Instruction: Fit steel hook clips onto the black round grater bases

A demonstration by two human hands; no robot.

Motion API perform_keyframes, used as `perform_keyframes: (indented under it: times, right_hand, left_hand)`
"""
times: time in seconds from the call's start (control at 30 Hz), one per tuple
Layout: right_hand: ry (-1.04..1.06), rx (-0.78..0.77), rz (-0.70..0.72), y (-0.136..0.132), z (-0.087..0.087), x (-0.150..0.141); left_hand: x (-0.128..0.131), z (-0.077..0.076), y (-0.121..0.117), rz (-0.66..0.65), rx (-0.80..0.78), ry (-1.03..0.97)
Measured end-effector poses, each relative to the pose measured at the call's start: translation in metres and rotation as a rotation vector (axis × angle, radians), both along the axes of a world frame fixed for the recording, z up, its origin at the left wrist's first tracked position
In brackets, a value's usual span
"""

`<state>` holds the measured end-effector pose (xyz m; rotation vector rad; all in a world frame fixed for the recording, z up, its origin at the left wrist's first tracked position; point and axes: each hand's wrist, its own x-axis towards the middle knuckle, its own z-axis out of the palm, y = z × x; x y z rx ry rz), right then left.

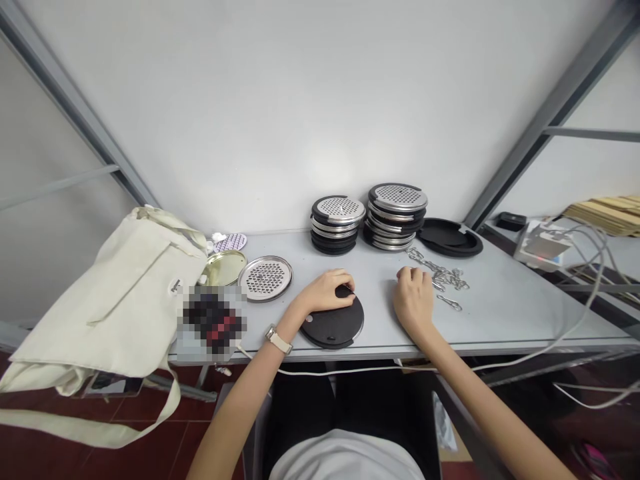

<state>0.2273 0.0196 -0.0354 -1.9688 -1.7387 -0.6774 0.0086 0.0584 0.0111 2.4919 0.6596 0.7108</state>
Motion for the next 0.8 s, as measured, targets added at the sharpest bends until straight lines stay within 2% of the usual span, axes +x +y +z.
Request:
perform_keyframes:
  times: [0.13, 0.2, 0.33, 0.43, 0.53, 0.67, 0.8]
  right_hand:
    - [0.097, 0.046, 0.132, 0.000, 0.003, -0.006]
    - [0.178, 0.046, 0.298, -0.008, 0.011, -0.018]
    - [0.280, -0.081, 0.655, -0.044, 0.032, -0.046]
    - [0.218, -0.212, 0.809, -0.076, 0.039, -0.067]
    - [0.083, -0.299, 0.868, -0.091, 0.032, -0.084]
    - [-0.038, -0.259, 0.843, -0.086, 0.018, -0.090]
    - [-0.060, -0.224, 0.815, -0.085, 0.016, -0.087]
  left_hand:
    - [0.001, -0.001, 0.000, 0.006, 0.031, 0.004]
    - [0.001, -0.001, 0.000, 0.018, 0.045, -0.005]
    - [0.000, 0.001, 0.001, 0.093, 0.045, -0.080]
    - [-0.001, 0.002, 0.003, 0.199, 0.043, -0.189]
    - [-0.002, 0.002, 0.006, 0.296, 0.049, -0.300]
    - [-0.006, 0.002, 0.009, 0.327, 0.025, -0.440]
    - [-0.010, 0.005, 0.011, 0.372, -0.033, -0.570]
